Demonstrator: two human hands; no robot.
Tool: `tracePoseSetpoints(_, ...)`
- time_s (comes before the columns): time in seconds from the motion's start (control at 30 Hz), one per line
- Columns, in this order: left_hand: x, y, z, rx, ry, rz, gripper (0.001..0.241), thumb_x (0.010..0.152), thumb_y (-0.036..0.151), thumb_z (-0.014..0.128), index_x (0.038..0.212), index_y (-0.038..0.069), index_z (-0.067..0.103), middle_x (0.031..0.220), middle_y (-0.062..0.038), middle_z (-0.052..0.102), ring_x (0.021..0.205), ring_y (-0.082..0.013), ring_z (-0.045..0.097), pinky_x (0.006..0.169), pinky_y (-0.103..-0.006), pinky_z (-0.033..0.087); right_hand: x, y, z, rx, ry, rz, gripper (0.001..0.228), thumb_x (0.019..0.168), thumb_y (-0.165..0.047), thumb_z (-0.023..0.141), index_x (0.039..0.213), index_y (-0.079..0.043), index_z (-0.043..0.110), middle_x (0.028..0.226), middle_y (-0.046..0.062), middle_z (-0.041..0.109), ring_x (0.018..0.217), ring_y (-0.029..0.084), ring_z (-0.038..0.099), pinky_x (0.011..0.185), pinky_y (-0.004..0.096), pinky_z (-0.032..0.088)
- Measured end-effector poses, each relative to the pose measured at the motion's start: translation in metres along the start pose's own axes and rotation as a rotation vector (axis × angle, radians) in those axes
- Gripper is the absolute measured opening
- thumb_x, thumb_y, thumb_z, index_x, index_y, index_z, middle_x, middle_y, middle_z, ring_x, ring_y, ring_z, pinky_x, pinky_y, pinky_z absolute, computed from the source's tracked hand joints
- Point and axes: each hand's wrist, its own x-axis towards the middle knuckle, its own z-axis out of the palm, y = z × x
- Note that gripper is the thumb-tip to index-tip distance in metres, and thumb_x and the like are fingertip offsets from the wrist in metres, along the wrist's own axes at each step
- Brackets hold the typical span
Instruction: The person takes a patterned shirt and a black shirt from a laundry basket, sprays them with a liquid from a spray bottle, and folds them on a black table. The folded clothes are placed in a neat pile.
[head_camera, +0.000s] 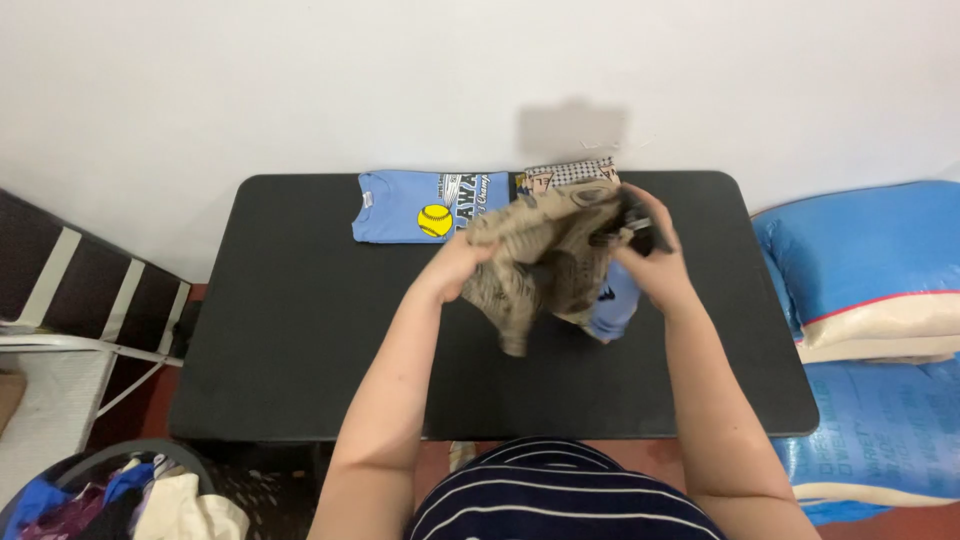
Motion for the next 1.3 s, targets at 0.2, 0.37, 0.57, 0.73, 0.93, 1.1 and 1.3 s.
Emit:
tracePoseSetpoints(0.2,-0.050,0.073,0.009,-0.417,0.078,-0.129,0.085,0.095,0.037,0.071,0.158,0.001,0.027,0.152,-0.032,0.041,0.137,-0.0496,0.046,0.104,-0.0659,0.045,-0.030,0.092,0.013,-0.203,-0.205,-0.220,0.062,0.068,0.000,0.082,0.126,0.005,0.059,0.127,0.028,0.062,0.125,0.049,0.056,0.112,0.059,0.038)
tracePoseSetpoints(0.37,-0.019,0.040,-0.003,-0.523,0.065,-0.121,0.090,0.092,0.039,0.076,0.159,0.006,0.025,0.144,-0.030,0.048,0.132,-0.0478,0.052,0.103,-0.0673,0.045,-0.050,0.068,0.034,-0.183,-0.229,0.040,0.063,0.068,0.003,0.073,0.130,-0.005,0.062,0.134,0.020,0.062,0.130,0.043,0.055,0.113,0.055,0.038)
tracePoseSetpoints(0.57,-0.011,0.026,-0.011,-0.745,-0.029,-0.081,0.066,0.092,0.033,0.076,0.145,0.005,0.048,0.126,-0.025,0.064,0.120,-0.0441,0.063,0.099,-0.0616,0.051,-0.064,0.075,0.035,-0.244,-0.207,0.233,0.060,0.071,0.001,0.071,0.130,-0.008,0.063,0.132,0.017,0.065,0.129,0.041,0.057,0.110,0.053,0.042)
tracePoseSetpoints(0.73,-0.003,0.022,-0.027,-0.900,-0.107,-0.149,0.054,0.088,0.038,0.079,0.129,0.006,0.065,0.119,-0.021,0.071,0.112,-0.0412,0.068,0.097,-0.0572,0.054,-0.068,0.098,0.031,-0.288,-0.179,0.310,0.064,0.069,-0.004,0.075,0.132,-0.002,0.061,0.131,0.027,0.064,0.128,0.048,0.055,0.108,0.058,0.043)
tracePoseSetpoints(0.93,-0.026,0.048,-0.019,-1.047,-0.113,-0.088,0.047,0.087,0.028,0.078,0.125,0.003,0.069,0.123,-0.022,0.071,0.116,-0.0410,0.067,0.101,-0.0535,0.054,-0.073,0.101,0.032,-0.297,-0.222,0.197,0.069,0.063,-0.004,0.077,0.131,-0.007,0.062,0.121,0.024,0.067,0.121,0.045,0.060,0.103,0.055,0.047)
tracePoseSetpoints(1.1,-0.035,0.063,-0.015,-1.130,-0.161,-0.020,0.047,0.088,0.032,0.077,0.124,0.002,0.070,0.125,-0.023,0.069,0.116,-0.0418,0.067,0.103,-0.0560,0.053,-0.081,0.075,0.045,0.189,-0.431,0.000,0.072,0.071,-0.035,0.084,0.133,-0.004,0.064,0.143,0.029,0.055,0.134,0.041,0.048,0.109,0.058,0.037)
tracePoseSetpoints(1.3,-0.043,0.070,-0.012,-1.246,-0.153,0.086,0.049,0.087,0.032,0.078,0.125,0.002,0.069,0.126,-0.027,0.067,0.117,-0.0444,0.065,0.105,-0.0597,0.051,-0.067,0.059,0.027,0.131,-0.254,0.072,0.057,0.070,-0.019,0.080,0.124,-0.003,0.068,0.126,0.022,0.062,0.117,0.032,0.056,0.101,0.047,0.042)
